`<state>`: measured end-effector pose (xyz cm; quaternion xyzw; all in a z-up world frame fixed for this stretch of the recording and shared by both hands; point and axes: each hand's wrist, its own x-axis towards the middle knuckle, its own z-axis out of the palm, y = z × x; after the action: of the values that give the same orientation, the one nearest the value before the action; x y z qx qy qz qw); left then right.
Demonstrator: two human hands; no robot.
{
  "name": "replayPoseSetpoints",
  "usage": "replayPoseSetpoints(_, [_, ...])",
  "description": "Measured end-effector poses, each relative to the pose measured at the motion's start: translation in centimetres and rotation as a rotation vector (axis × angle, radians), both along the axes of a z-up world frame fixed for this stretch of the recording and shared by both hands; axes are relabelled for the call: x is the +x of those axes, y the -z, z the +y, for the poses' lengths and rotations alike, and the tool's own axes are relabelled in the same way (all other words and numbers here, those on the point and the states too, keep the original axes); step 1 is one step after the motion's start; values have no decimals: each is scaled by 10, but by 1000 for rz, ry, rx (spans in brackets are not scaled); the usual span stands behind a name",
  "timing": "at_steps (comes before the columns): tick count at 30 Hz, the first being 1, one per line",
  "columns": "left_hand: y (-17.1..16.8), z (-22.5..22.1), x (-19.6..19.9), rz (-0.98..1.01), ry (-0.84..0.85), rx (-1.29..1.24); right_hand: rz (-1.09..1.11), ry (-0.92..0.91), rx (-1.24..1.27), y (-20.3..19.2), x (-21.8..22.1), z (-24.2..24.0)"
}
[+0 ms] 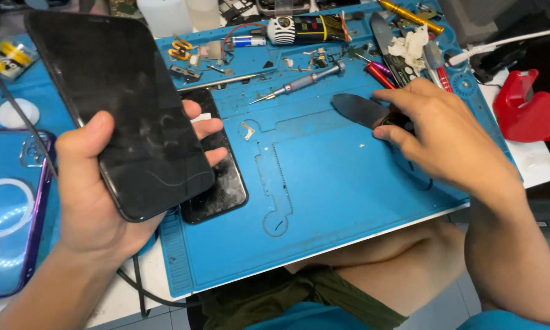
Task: Using a thin metal tool to carefully pry the screen or back cover off a smartphone for repair.
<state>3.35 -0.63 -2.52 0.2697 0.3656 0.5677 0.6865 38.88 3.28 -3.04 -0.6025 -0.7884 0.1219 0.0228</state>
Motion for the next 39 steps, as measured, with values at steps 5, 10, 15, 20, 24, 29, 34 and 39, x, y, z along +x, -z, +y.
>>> replayPoseSetpoints(5, [-1, 1, 0, -34, -6, -6, -43, -152, 262, 8, -10, 4])
replayPoseSetpoints(10, [-1, 1, 0, -25, 2, -2, 68, -524, 472, 14, -40, 59])
replayPoseSetpoints(15, [-4, 4, -2, -64, -9, -5, 96, -642, 215, 15, -54, 91])
replayPoseSetpoints(20, [-5, 6, -8, -97, 5, -11, 172, -623, 227, 6, -64, 66])
replayPoseSetpoints(24, [-11, 6, -6, -80, 17, -125, 257, -443, 30, -2, -81, 36])
replayPoseSetpoints(29, [-10, 6, -5, -115, 36, -160, 312, -305, -94, 5, -90, 29])
replayPoseSetpoints(34, [-12, 6, -6, -111, 2, -194, 325, -215, -152, 9, -98, 24])
replayPoseSetpoints(39, [-19, 7, -4, -98, -10, -239, 325, -270, -165, 7, -100, 20])
